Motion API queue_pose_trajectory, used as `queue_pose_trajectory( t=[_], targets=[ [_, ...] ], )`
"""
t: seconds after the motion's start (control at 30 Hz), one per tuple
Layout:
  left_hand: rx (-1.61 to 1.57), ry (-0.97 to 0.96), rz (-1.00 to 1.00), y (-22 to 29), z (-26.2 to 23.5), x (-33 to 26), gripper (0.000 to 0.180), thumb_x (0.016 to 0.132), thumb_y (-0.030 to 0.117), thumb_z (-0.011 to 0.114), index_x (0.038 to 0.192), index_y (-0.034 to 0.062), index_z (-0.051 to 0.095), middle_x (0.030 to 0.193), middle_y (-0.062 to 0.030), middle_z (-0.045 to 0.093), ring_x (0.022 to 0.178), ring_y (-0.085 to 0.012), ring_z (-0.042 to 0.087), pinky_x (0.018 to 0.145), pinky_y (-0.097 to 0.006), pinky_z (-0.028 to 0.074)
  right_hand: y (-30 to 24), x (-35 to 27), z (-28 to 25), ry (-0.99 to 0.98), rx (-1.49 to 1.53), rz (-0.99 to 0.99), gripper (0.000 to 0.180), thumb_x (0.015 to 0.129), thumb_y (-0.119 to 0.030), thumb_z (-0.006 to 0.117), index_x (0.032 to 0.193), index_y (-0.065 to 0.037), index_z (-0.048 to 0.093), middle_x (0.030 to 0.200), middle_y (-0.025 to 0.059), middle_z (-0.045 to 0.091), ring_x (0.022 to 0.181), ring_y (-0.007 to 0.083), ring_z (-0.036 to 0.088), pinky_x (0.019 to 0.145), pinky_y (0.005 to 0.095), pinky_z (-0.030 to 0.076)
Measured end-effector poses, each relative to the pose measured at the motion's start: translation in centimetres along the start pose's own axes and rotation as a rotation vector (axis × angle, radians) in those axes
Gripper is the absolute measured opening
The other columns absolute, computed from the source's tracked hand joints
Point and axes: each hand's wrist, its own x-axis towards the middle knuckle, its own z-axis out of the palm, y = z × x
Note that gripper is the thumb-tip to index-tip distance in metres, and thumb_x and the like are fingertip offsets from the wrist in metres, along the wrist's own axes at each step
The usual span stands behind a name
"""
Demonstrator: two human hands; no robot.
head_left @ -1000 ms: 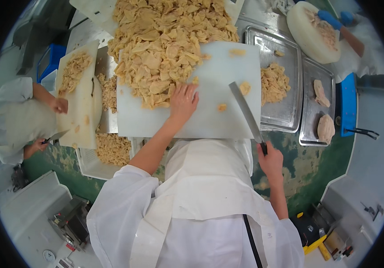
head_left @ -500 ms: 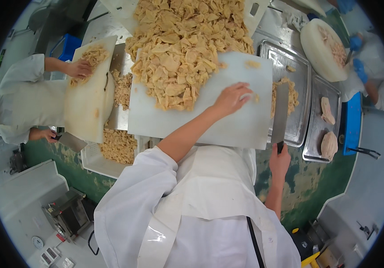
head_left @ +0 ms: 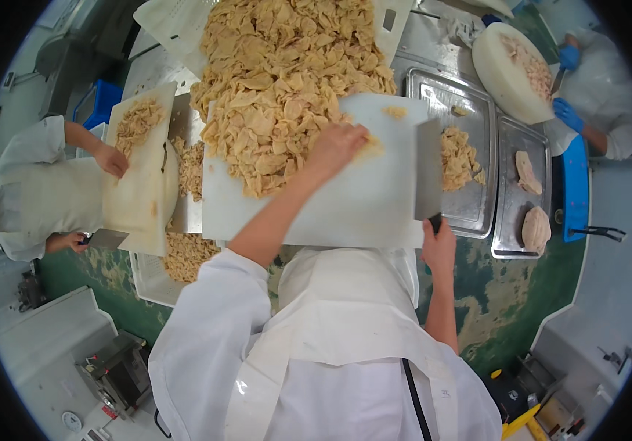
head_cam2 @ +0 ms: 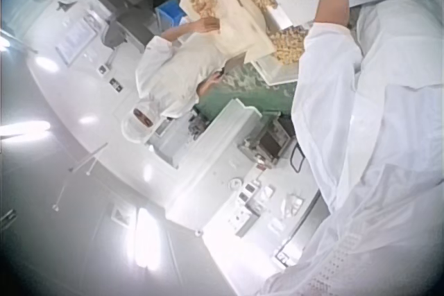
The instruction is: The person slices pieces of meat using a cleaver on a white cutting board. The person picks up strips of meat from a pile, cuts them into smaller pieces, and moves the sliced meat into a tray.
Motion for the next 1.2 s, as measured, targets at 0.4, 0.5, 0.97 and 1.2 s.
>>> queue_pose_trajectory(
  t=[0.4, 0.5, 0.97, 1.2],
  targets=[
    [-0.088, -0.042, -0.114, 5.1, 4.2, -5.5, 0.044, 0.078, 0.022, 0.076, 0.114, 0.0073, 0.058, 0.102, -0.0105, 0.061, 0.092, -0.0304, 0.060, 0.081, -0.044, 0.049, -0.4, -4.9, -2.6, 0.067, -0.257, -0.081, 0.027, 0.094, -0.030, 0.060, 0.089, -0.004, 0.055, 0.059, 0.0182, 0.059, 0.060, 0.0442, 0.059, 0.056, 0.0523, 0.043],
    [-0.149, 0.037, -0.113, 4.7, 4.5, -6.5, 0.034, 0.076, 0.012, 0.075, 0.107, 0.0058, 0.061, 0.098, -0.0105, 0.060, 0.090, -0.0303, 0.059, 0.079, -0.042, 0.049, -1.7, -5.6, -3.2, 0.102, -0.262, -0.186, 0.026, 0.094, -0.030, 0.059, 0.089, -0.005, 0.056, 0.059, 0.0177, 0.059, 0.060, 0.0436, 0.060, 0.056, 0.0526, 0.045],
    [-0.157, 0.187, -0.058, 3.6, 3.5, -8.6, 0.016, 0.076, 0.005, 0.075, 0.089, 0.0052, 0.066, 0.085, -0.0076, 0.062, 0.080, -0.0266, 0.060, 0.067, -0.037, 0.051, -1.3, -6.0, -2.5, 0.032, -0.404, -0.301, 0.026, 0.095, -0.031, 0.059, 0.088, -0.006, 0.055, 0.062, 0.0184, 0.062, 0.060, 0.0417, 0.062, 0.053, 0.0501, 0.047],
    [0.026, 0.132, -0.123, 1.2, 0.6, -7.8, 0.016, 0.081, 0.006, 0.069, 0.096, 0.0075, 0.066, 0.090, -0.0087, 0.062, 0.087, -0.0295, 0.060, 0.076, -0.041, 0.050, -0.1, -6.7, -2.2, 0.001, -0.402, -0.276, 0.024, 0.095, -0.028, 0.058, 0.087, -0.005, 0.054, 0.061, 0.0195, 0.060, 0.059, 0.0416, 0.062, 0.053, 0.0500, 0.047]
  ],
)
